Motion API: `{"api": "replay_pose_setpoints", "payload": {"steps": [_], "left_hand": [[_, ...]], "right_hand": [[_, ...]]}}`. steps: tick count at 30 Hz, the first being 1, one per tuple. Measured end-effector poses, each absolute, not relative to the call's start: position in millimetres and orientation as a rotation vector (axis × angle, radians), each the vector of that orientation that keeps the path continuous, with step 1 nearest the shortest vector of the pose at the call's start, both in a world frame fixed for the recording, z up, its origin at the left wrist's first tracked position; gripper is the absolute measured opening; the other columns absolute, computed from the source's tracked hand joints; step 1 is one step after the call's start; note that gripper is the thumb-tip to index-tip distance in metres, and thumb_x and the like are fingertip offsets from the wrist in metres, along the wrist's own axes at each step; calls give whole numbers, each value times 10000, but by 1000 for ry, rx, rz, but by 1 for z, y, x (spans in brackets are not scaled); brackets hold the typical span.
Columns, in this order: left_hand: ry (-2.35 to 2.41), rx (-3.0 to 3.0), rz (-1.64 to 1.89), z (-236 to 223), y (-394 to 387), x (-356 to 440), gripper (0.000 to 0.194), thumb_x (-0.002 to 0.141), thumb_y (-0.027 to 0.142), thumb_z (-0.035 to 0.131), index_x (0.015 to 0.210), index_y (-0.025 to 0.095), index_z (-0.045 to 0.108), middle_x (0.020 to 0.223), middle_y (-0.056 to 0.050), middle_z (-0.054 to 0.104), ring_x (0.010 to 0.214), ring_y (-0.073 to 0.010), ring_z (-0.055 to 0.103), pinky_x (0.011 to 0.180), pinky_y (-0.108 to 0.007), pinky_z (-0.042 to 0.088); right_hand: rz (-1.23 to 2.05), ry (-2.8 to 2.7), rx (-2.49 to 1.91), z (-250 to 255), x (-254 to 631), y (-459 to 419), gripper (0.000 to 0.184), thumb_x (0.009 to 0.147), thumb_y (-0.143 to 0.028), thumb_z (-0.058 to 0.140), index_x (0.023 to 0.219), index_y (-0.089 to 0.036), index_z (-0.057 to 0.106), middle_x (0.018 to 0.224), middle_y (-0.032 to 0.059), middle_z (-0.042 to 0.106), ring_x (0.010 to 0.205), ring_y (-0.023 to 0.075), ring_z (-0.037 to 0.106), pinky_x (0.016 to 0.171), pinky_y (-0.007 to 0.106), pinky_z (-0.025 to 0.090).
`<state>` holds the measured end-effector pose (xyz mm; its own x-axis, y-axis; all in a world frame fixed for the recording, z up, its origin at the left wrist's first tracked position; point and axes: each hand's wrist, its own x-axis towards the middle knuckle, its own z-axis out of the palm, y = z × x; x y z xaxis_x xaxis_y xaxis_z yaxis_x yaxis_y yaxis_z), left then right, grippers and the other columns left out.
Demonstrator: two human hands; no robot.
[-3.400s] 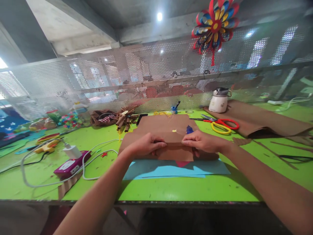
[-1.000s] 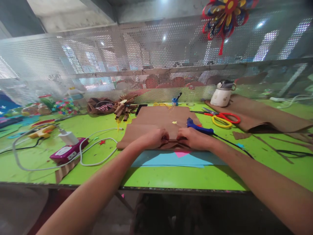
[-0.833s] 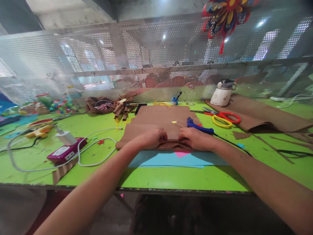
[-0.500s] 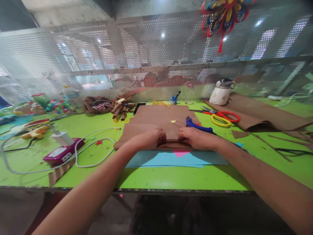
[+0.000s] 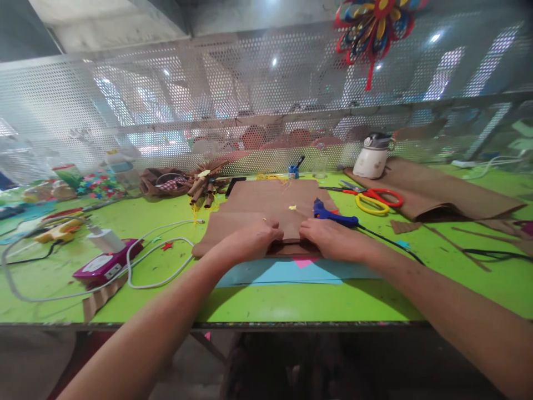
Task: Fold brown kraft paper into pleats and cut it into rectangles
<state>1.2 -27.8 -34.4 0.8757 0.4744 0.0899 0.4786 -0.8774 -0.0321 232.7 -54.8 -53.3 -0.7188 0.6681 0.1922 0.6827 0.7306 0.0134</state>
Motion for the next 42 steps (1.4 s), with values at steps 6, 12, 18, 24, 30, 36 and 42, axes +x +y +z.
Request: {"api": "replay_pose_setpoints", "payload": {"steps": [6, 12, 18, 24, 30, 36, 42], "left_hand": [[-999, -3135, -232, -21, -25, -1, 192, 840, 186, 495, 850, 144, 682, 778, -41, 631, 675, -124, 527, 612, -213, 357], [-1304, -3200, -342, -5, -24, -6, 415, 940, 372, 352, 863, 125, 676, 766, -29, 647, 660, -117, 504, 598, -214, 350], [-1211, -3522, -327, 6, -33, -9, 406, 933, 406, 364, 884, 122, 651, 838, -34, 635, 727, -128, 501, 645, -218, 390], [-1277, -3672, -347, 1, -35, -8, 374, 911, 419, 413, 825, 114, 610, 741, -13, 541, 652, -110, 439, 586, -218, 363], [-1353, -3613, -338, -1, -35, -5, 353, 898, 410, 437, 793, 114, 598, 698, -2, 516, 620, -100, 422, 552, -210, 339], [-1315, -3501, -365, -3, -35, -6, 335, 907, 401, 437, 905, 128, 630, 732, 3, 558, 630, -95, 453, 558, -199, 344], [-1143, -3420, -433, -5, -38, -1, 278, 907, 340, 441, 944, 149, 640, 819, -12, 627, 720, -118, 510, 640, -215, 381]], "right_hand": [[-179, -2700, -1114, -53, 229, -53, 116, 826, -81, 509, 790, -166, 579, 823, 54, 582, 727, 163, 538, 611, 275, 326], [-351, -2599, -1049, -46, 214, -67, 171, 855, -37, 441, 888, -140, 573, 898, 73, 558, 738, 164, 506, 615, 279, 340], [-522, -2507, -873, -41, 210, -73, 210, 911, -82, 391, 904, -132, 595, 895, 99, 548, 835, 206, 484, 699, 316, 386], [-456, -2439, -816, -44, 216, -67, 254, 927, -104, 371, 934, -137, 623, 911, 108, 554, 875, 217, 487, 750, 339, 415], [-234, -2375, -811, -50, 218, -60, 219, 904, -112, 418, 932, -155, 631, 982, 114, 575, 914, 210, 524, 793, 344, 449], [510, -2141, -840, -45, 221, -57, 414, 810, -242, 608, 1213, -175, 543, 1155, 108, 581, 1029, 201, 565, 860, 345, 479], [937, -1915, -1056, -46, 224, -51, 380, 817, -469, 574, 937, -122, 673, 818, 56, 661, 747, 159, 587, 660, 274, 458]]}}
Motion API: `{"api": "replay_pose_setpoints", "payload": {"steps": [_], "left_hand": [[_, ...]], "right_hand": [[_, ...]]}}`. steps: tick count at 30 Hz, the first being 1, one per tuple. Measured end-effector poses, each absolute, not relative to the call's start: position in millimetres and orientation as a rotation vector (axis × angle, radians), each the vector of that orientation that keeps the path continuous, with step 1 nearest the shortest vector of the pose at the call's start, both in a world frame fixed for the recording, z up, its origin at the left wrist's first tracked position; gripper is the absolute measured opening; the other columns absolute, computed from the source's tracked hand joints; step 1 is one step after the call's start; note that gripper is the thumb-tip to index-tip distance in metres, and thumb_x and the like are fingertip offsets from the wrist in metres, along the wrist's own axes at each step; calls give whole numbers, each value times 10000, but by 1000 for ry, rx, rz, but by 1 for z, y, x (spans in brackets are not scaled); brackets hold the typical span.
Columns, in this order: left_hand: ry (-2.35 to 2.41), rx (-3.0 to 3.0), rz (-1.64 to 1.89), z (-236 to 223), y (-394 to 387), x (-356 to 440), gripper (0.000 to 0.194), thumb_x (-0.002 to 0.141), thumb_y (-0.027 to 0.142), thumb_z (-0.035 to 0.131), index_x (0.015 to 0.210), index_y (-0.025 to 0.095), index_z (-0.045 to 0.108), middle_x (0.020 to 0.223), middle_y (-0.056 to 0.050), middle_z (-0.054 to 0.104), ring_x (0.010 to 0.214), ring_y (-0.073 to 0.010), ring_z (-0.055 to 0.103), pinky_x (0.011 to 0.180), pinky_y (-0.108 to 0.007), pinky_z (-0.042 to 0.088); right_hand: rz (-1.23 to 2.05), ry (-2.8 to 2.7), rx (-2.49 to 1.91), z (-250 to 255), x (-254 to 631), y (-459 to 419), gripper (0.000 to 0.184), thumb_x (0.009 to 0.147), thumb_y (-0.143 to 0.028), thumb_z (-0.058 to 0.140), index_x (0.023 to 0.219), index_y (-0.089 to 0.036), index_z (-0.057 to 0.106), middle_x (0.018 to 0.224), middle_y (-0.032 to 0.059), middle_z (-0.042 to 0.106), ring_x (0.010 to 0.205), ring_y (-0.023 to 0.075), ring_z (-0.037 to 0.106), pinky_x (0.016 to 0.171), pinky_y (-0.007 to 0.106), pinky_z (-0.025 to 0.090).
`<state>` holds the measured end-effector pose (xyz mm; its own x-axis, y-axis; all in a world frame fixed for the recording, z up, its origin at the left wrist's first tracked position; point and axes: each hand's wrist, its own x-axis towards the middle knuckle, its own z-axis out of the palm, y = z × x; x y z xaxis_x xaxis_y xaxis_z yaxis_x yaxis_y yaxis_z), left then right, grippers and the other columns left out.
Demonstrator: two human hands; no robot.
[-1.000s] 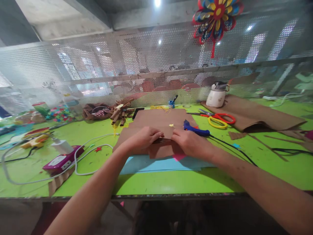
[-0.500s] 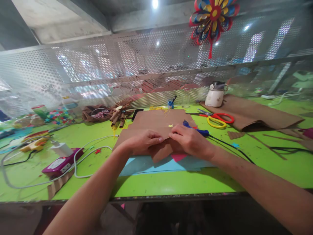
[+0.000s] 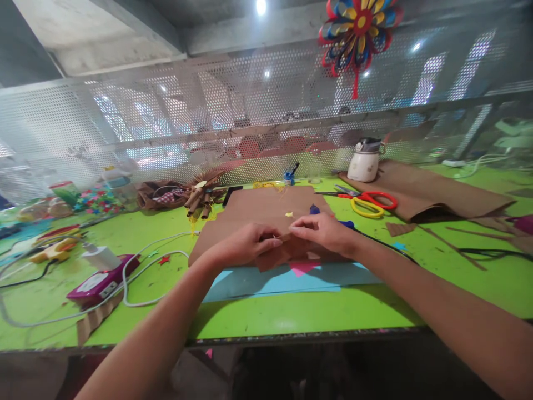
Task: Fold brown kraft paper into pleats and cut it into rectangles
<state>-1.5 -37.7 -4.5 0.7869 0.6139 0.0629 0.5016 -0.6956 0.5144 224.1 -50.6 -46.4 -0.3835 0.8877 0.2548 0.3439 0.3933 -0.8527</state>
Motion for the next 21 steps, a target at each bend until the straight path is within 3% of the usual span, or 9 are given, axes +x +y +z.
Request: {"api": "replay_pose_setpoints", "payload": {"steps": [4, 9, 16, 21], "left_hand": [[896, 2517, 354, -5, -39, 1, 259, 884, 310, 471, 966, 148, 656, 837, -18, 662, 735, -126, 539, 642, -213, 387], [974, 2444, 402, -6, -39, 2, 263, 849, 294, 516, 1001, 157, 681, 839, -12, 698, 726, -127, 580, 643, -204, 404], [1075, 2482, 457, -6, -40, 3, 216, 807, 285, 558, 816, 143, 720, 682, 5, 675, 622, -107, 548, 552, -190, 359], [1125, 2495, 501, -10, -39, 3, 193, 781, 265, 589, 810, 148, 739, 718, -15, 709, 637, -119, 582, 564, -198, 376]], "right_hand": [[918, -1856, -1134, -50, 224, -47, 377, 772, -498, 612, 772, -127, 676, 630, 7, 603, 583, 119, 512, 539, 238, 383], [871, -1864, -1088, -49, 225, -47, 312, 767, -433, 626, 790, -130, 696, 643, 9, 617, 590, 120, 512, 550, 242, 384], [788, -1876, -1028, -44, 224, -51, 247, 735, -375, 669, 761, -135, 721, 668, 22, 647, 621, 131, 538, 580, 254, 402], [729, -1943, -970, -43, 225, -52, 239, 752, -355, 660, 722, -127, 724, 636, 28, 641, 605, 127, 531, 565, 249, 398]]}}
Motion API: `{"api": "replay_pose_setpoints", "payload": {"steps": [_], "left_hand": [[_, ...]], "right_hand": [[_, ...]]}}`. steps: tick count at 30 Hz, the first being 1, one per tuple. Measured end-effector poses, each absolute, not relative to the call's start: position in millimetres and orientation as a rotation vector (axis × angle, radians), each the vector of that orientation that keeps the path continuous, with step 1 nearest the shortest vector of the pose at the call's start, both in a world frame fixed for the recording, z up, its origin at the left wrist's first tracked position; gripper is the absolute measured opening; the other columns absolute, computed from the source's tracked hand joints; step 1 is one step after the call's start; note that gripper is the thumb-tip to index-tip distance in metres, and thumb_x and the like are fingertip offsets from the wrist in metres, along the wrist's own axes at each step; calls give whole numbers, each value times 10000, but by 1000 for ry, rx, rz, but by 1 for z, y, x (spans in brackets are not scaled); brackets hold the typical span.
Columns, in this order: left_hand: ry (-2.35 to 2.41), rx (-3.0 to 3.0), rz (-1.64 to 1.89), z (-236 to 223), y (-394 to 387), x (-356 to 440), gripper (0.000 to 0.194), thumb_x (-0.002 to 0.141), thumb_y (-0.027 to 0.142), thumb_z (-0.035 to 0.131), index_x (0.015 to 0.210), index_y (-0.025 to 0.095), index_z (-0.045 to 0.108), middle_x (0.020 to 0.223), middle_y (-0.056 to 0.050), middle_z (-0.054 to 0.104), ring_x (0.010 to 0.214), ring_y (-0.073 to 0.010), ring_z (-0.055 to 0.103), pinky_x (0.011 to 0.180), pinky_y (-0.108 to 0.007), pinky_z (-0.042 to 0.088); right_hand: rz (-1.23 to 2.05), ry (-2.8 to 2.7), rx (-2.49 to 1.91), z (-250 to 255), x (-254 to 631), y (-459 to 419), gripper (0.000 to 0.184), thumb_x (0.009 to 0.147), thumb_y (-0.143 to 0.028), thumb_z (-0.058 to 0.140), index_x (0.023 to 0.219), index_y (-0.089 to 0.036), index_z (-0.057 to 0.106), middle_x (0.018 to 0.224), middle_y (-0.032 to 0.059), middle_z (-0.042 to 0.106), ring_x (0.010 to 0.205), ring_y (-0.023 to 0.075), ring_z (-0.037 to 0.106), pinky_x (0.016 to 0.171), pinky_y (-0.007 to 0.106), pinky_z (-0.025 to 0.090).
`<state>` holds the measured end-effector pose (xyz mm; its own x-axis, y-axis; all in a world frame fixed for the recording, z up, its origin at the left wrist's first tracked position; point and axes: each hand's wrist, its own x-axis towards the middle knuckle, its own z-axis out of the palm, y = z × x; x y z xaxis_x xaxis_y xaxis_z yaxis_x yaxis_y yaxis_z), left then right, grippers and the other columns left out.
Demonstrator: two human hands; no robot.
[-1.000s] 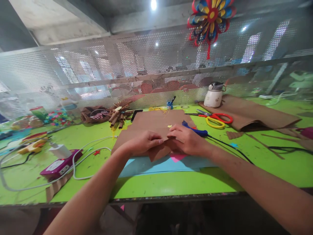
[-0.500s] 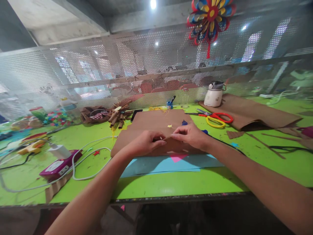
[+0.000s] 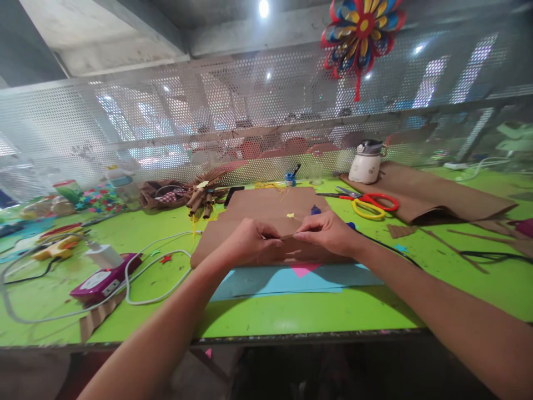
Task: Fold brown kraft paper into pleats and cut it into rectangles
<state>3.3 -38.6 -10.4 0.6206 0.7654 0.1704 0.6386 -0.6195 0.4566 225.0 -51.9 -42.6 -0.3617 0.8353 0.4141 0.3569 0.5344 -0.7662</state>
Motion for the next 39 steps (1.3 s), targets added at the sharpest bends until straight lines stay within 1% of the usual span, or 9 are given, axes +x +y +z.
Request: {"api": "replay_pose_setpoints", "payload": {"steps": [3, 6, 13, 20, 25, 30, 33, 37, 39], "left_hand": [[1099, 2544, 545, -14, -37, 4, 179, 770, 264, 611, 813, 156, 748, 729, -23, 716, 653, -125, 599, 582, -203, 385], [1047, 2605, 602, -14, -36, 5, 159, 764, 248, 626, 796, 151, 748, 711, -25, 701, 657, -123, 594, 584, -201, 380], [976, 2658, 565, -12, -36, 5, 198, 807, 267, 588, 826, 160, 754, 690, -27, 654, 631, -112, 553, 556, -199, 351], [950, 2628, 472, -8, -38, 1, 226, 838, 269, 542, 928, 180, 729, 796, -7, 689, 708, -119, 578, 614, -197, 373], [1002, 2663, 323, -1, -38, -5, 251, 867, 268, 486, 931, 183, 713, 779, 7, 696, 671, -109, 569, 579, -192, 350], [1040, 2895, 329, -3, -37, -5, 162, 796, 226, 561, 795, 142, 699, 684, -33, 670, 595, -115, 533, 571, -219, 331], [1027, 2980, 363, -6, -37, -2, 127, 779, 221, 581, 758, 142, 678, 639, -43, 642, 624, -139, 533, 577, -227, 333], [942, 2902, 441, -8, -39, 3, 218, 862, 265, 501, 923, 161, 683, 796, -50, 684, 708, -143, 571, 610, -220, 358], [921, 2820, 473, -9, -40, 6, 234, 871, 269, 493, 973, 166, 676, 844, -37, 692, 718, -132, 580, 621, -210, 368]], "right_hand": [[704, -1996, -938, -41, 227, -52, 254, 775, -345, 637, 687, -120, 714, 618, 27, 635, 591, 119, 523, 559, 242, 392], [692, -2013, -941, -41, 229, -51, 260, 787, -344, 627, 705, -113, 716, 636, 35, 649, 599, 123, 536, 566, 243, 403], [630, -2063, -997, -42, 224, -52, 232, 806, -323, 615, 905, -148, 731, 859, 61, 726, 779, 171, 631, 694, 264, 465], [499, -2091, -923, -42, 227, -50, 197, 816, -285, 605, 790, -143, 739, 736, 50, 711, 671, 149, 610, 623, 247, 435], [557, -2083, -931, -40, 232, -49, 195, 817, -270, 586, 766, -140, 722, 727, 41, 701, 655, 140, 590, 594, 238, 418], [628, -2066, -959, -41, 231, -49, 208, 804, -278, 579, 744, -126, 709, 697, 41, 686, 627, 132, 566, 585, 236, 410], [649, -2044, -984, -41, 230, -47, 219, 796, -289, 573, 723, -126, 700, 645, 26, 656, 566, 117, 526, 539, 231, 385], [634, -2052, -1012, -40, 229, -48, 231, 795, -298, 568, 729, -122, 701, 634, 25, 649, 560, 117, 519, 527, 233, 371], [638, -2075, -1017, -39, 228, -50, 238, 805, -304, 565, 747, -121, 706, 643, 28, 654, 574, 121, 529, 536, 235, 375]]}}
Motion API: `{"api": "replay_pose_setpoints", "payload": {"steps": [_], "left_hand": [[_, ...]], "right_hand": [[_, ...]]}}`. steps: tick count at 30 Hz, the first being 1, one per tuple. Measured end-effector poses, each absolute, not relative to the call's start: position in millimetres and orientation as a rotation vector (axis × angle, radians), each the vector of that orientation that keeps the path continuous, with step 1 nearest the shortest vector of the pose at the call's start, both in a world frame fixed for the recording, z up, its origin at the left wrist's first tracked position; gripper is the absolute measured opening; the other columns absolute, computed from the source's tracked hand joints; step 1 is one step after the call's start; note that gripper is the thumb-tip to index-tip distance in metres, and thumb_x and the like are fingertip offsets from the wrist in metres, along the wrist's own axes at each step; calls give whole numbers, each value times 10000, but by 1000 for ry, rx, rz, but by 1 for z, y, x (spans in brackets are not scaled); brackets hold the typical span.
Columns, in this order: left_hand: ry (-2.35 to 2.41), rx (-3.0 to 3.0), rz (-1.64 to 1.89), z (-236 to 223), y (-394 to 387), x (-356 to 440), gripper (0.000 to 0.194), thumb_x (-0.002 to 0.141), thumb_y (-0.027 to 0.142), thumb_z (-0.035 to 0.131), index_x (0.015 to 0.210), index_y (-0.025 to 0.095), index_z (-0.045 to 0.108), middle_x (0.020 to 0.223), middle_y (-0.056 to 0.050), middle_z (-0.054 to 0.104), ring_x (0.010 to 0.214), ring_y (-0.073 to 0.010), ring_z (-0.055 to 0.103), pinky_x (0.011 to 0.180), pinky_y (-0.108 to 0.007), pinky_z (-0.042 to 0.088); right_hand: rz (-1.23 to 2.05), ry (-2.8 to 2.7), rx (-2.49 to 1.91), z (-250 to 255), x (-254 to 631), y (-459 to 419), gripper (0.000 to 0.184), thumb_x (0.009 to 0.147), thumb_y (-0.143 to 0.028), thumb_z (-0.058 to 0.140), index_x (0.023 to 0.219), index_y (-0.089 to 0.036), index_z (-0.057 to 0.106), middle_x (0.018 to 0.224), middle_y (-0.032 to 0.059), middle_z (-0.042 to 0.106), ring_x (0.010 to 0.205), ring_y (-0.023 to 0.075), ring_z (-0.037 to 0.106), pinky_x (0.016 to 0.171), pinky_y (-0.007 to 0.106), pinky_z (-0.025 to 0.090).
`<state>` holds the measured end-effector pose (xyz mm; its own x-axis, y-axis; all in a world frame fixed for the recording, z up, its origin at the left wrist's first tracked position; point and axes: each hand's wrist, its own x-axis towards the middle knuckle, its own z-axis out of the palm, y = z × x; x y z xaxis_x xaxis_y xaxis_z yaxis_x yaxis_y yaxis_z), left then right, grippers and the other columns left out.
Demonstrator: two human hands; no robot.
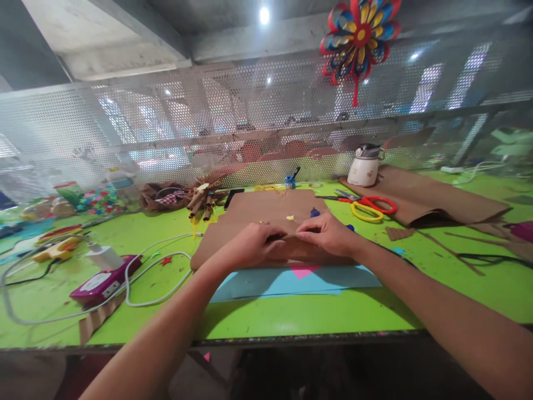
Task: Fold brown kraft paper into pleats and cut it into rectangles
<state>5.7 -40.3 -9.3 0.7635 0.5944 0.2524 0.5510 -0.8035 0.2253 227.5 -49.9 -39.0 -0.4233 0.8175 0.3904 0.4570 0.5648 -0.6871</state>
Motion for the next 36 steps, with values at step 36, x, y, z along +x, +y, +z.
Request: {"api": "replay_pose_setpoints", "payload": {"steps": [36], "left_hand": [[834, 2230, 242, -1, -23, -19, 362, 868, 455, 496, 754, 130, 607, 586, 15, 539, 541, -85, 482, 530, -192, 367]], "right_hand": [[1150, -1945, -1042, -32, 243, -49, 406, 827, -506, 559, 710, -123, 621, 495, -8, 571, 397, 80, 495, 422, 213, 350]]}}
